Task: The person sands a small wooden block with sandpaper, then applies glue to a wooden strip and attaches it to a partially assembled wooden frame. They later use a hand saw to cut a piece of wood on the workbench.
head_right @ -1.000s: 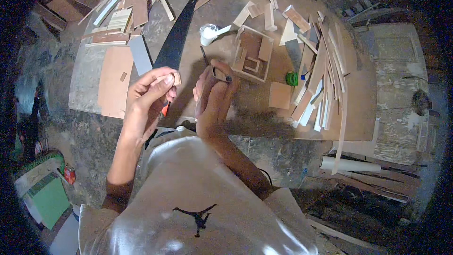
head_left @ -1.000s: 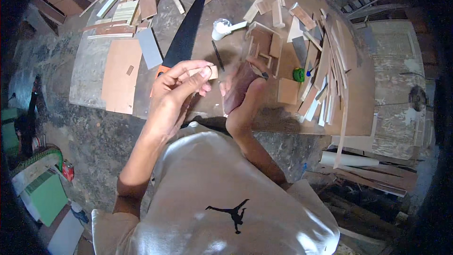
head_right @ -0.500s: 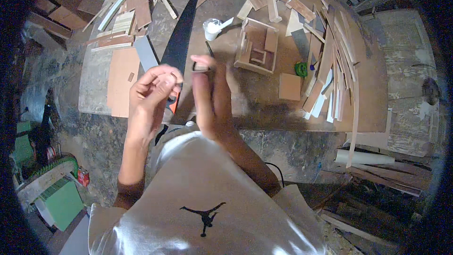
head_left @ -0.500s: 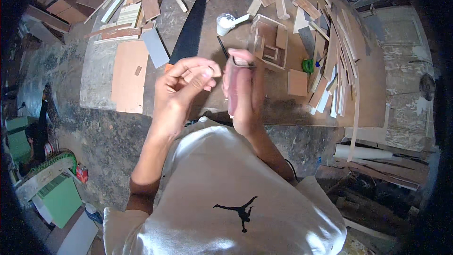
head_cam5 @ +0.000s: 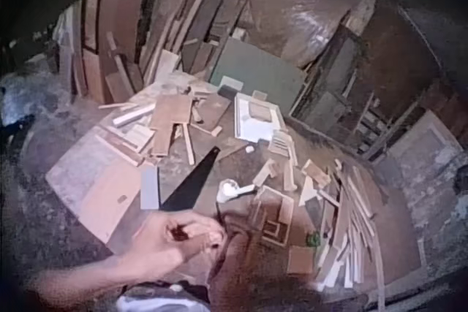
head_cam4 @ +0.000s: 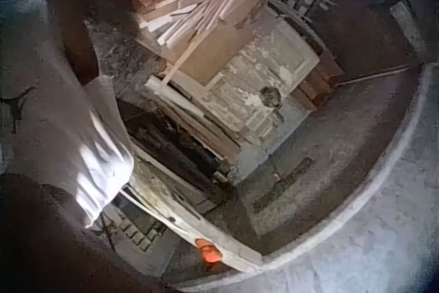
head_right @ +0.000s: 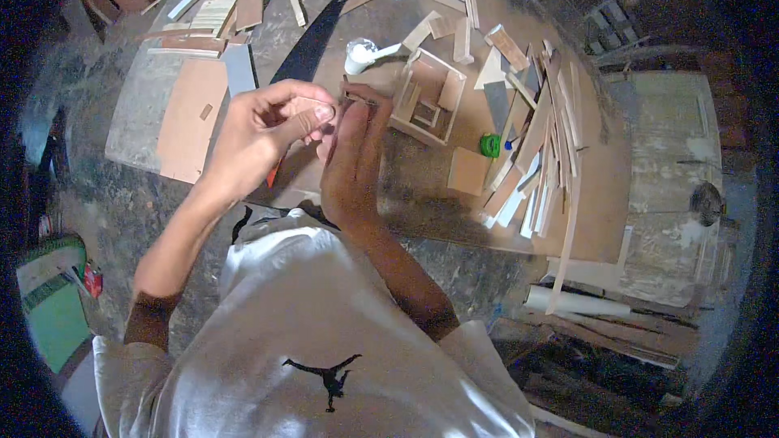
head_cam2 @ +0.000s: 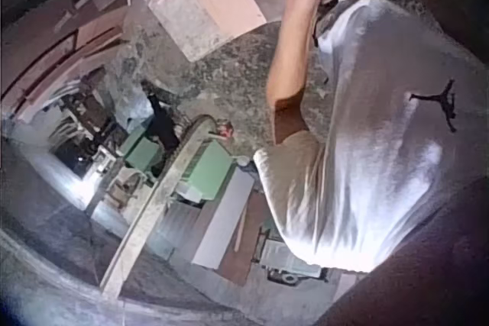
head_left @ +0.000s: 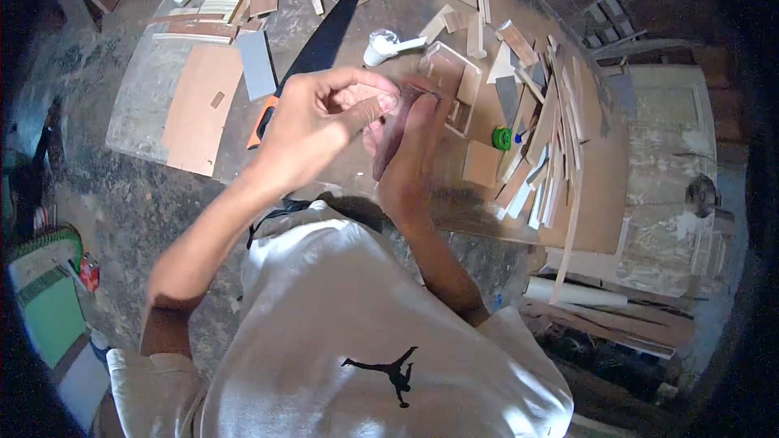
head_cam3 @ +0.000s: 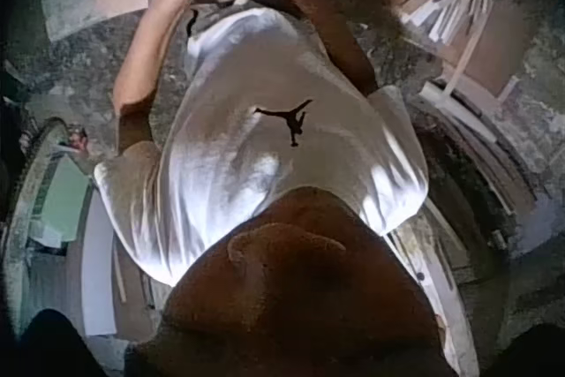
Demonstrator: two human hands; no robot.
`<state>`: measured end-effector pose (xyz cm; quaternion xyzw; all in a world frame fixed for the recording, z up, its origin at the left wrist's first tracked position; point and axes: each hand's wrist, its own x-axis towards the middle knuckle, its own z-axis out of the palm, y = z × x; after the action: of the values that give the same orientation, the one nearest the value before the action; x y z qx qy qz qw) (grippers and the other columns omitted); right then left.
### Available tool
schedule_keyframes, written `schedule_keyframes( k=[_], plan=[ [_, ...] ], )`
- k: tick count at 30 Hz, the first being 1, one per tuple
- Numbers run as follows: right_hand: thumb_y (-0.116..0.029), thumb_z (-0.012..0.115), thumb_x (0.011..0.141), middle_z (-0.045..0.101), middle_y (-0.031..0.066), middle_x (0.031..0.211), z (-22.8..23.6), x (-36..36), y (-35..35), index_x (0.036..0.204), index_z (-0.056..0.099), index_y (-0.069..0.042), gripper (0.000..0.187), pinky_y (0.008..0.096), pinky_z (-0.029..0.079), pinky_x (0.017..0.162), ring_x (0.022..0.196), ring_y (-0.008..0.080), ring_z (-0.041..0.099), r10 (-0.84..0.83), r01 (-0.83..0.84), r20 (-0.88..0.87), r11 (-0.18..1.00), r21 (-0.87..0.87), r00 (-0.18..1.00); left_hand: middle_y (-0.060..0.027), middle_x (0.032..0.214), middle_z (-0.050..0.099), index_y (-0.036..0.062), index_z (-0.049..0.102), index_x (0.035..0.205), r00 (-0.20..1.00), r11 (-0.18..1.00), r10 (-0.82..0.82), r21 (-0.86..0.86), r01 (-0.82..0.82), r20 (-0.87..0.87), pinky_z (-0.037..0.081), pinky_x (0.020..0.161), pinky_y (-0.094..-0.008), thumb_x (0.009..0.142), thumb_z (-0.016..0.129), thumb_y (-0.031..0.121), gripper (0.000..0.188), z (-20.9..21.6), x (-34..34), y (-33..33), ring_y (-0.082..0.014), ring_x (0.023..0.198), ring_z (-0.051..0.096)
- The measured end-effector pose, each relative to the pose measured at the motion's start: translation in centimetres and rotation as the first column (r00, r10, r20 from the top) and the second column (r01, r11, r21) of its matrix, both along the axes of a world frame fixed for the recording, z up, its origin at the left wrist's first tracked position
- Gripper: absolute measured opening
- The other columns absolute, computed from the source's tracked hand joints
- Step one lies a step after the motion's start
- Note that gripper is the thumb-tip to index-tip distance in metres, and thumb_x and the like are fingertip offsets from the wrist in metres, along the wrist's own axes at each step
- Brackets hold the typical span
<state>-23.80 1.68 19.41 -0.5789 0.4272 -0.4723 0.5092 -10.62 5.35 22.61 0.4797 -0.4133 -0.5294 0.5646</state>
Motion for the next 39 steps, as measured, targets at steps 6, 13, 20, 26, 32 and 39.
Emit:
schedule_keyframes(
  k=[6,13,20,26,32,39],
  plan=[
    [-0.03,0.028,0.108,0.045,0.0103,0.102,1.5,0.5,-0.6,0.12,0.046,-0.001,0.036,0.0321,0.043,0.088,0.09,0.0182,0.047,-0.002,0.001,-0.039,0.999,-0.045,0.999,-0.0034,0.086,0.069,-0.0015,0.068,0.103,0.997,0.996,-0.039,0.073,0.043,-0.061,0.047,0.069,-0.0226,0.092,0.065,0.006,0.014,-0.7,-0.2,0.0,-0.0067,0.074,0.059],
    [-0.038,0.03,0.107,0.05,0.0084,0.104,1.0,0.8,-1.0,0.118,0.048,-0.006,0.038,0.0289,0.043,0.084,0.094,0.0165,0.05,-0.053,0.048,0.075,0.996,0.073,0.996,-0.006,0.089,0.071,-0.0013,0.068,0.106,0.998,0.998,-0.048,-0.04,0.046,-0.048,0.049,0.072,-0.0245,0.091,0.07,0.014,0.022,-1.7,0.5,-0.5,-0.0094,0.078,0.062],
    [-0.065,0.039,0.097,0.055,-0.0005,0.084,-1.0,-1.2,-0.2,0.112,0.053,-0.014,0.056,0.0255,0.046,0.057,0.066,0.0099,0.052,-0.16,0.072,0.212,0.927,0.369,0.964,-0.007,0.099,0.071,-0.0005,0.067,0.112,0.986,0.997,0.016,0.078,-0.003,-0.168,0.051,0.079,-0.0256,0.092,0.069,0.014,0.025,-1.2,2.0,-0.1,-0.0113,0.085,0.065],
    [-0.062,0.038,0.099,0.052,-0.0015,0.085,-0.8,-1.0,-0.2,0.117,0.049,-0.017,0.049,0.0243,0.045,0.054,0.064,0.0073,0.051,-0.095,0.019,0.191,0.931,0.365,0.977,-0.0097,0.106,0.071,0.0002,0.066,0.113,0.962,0.997,0.03,0.073,-0.01,-0.27,0.051,0.09,-0.0267,0.089,0.071,0.012,0.027,-1.3,1.7,0.5,-0.0132,0.097,0.066],
    [-0.058,0.037,0.101,0.051,-0.0005,0.088,-1.1,-0.9,0.3,0.123,0.047,-0.015,0.05,0.0237,0.043,0.053,0.065,0.0067,0.05,-0.054,-0.054,0.268,0.925,0.377,0.962,-0.0056,0.098,0.071,0.0061,0.067,0.108,0.964,0.989,0.118,0.115,-0.092,-0.24,0.049,0.078,-0.0216,0.089,0.071,0.011,0.02,-0.8,1.1,1.1,-0.0098,0.086,0.065],
    [-0.056,0.039,0.102,0.052,0.0003,0.089,-0.3,-0.3,0.2,0.126,0.046,-0.013,0.05,0.0217,0.042,0.052,0.065,0.0065,0.05,-0.029,-0.062,0.263,0.942,0.331,0.964,-0.0071,0.106,0.067,0.0013,0.058,0.124,0.951,0.98,0.191,-0.012,-0.2,-0.242,0.051,0.086,-0.026,0.09,0.067,0.002,0.036,-2.2,1.0,1.8,-0.0126,0.088,0.065]
  ],
)
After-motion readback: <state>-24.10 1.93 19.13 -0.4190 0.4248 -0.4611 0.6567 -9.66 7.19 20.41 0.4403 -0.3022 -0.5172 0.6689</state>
